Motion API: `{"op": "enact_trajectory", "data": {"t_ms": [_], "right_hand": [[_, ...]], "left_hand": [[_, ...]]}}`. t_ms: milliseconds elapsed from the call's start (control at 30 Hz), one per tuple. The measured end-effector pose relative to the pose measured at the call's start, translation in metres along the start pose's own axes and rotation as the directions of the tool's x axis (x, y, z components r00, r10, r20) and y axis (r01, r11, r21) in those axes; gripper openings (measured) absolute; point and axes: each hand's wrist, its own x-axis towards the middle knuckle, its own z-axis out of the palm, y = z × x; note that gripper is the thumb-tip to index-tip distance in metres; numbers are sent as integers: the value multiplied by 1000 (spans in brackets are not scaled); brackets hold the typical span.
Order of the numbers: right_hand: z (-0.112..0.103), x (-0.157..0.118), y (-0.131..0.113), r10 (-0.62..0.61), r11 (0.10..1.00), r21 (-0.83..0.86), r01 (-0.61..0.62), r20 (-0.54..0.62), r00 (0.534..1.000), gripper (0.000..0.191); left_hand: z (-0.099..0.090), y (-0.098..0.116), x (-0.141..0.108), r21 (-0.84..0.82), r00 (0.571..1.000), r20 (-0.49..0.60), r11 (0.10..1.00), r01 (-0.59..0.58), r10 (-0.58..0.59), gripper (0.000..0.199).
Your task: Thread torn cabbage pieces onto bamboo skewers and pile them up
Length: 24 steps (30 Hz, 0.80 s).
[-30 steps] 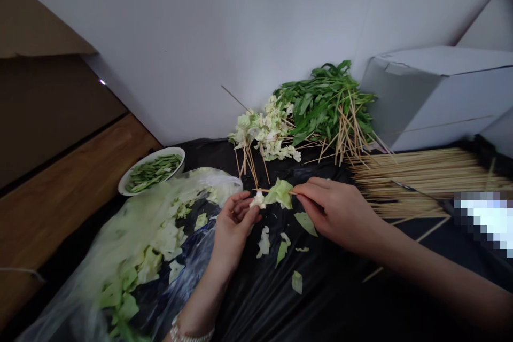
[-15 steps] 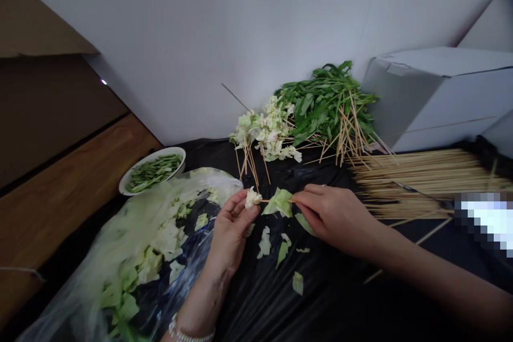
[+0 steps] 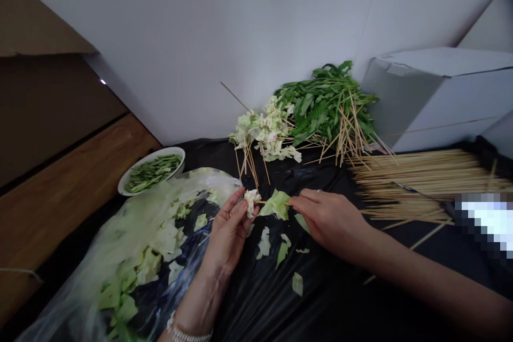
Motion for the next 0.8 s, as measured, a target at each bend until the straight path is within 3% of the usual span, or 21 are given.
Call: {"op": "enact_trajectory", "data": {"t_ms": [267, 500, 600, 800], "right_hand": [[12, -4, -2, -70, 995, -82, 59, -137, 988, 22], [13, -4, -1, -158, 984, -117, 131, -257, 953, 22], [15, -5, -1, -144, 984, -135, 114, -246, 958, 20], [15, -4, -4, -14, 1000, -9, 13, -75, 997, 21]], "left_hand": [[-2, -6, 2, -17, 1000, 22, 1000, 15, -15, 44], [5, 0, -1, -130, 989, -24, 981, 141, -146, 12], [5, -3, -2, -136, 981, 8, 972, 193, -194, 7], [4, -8, -5, -75, 992, 74, 991, 112, -106, 17]]}}
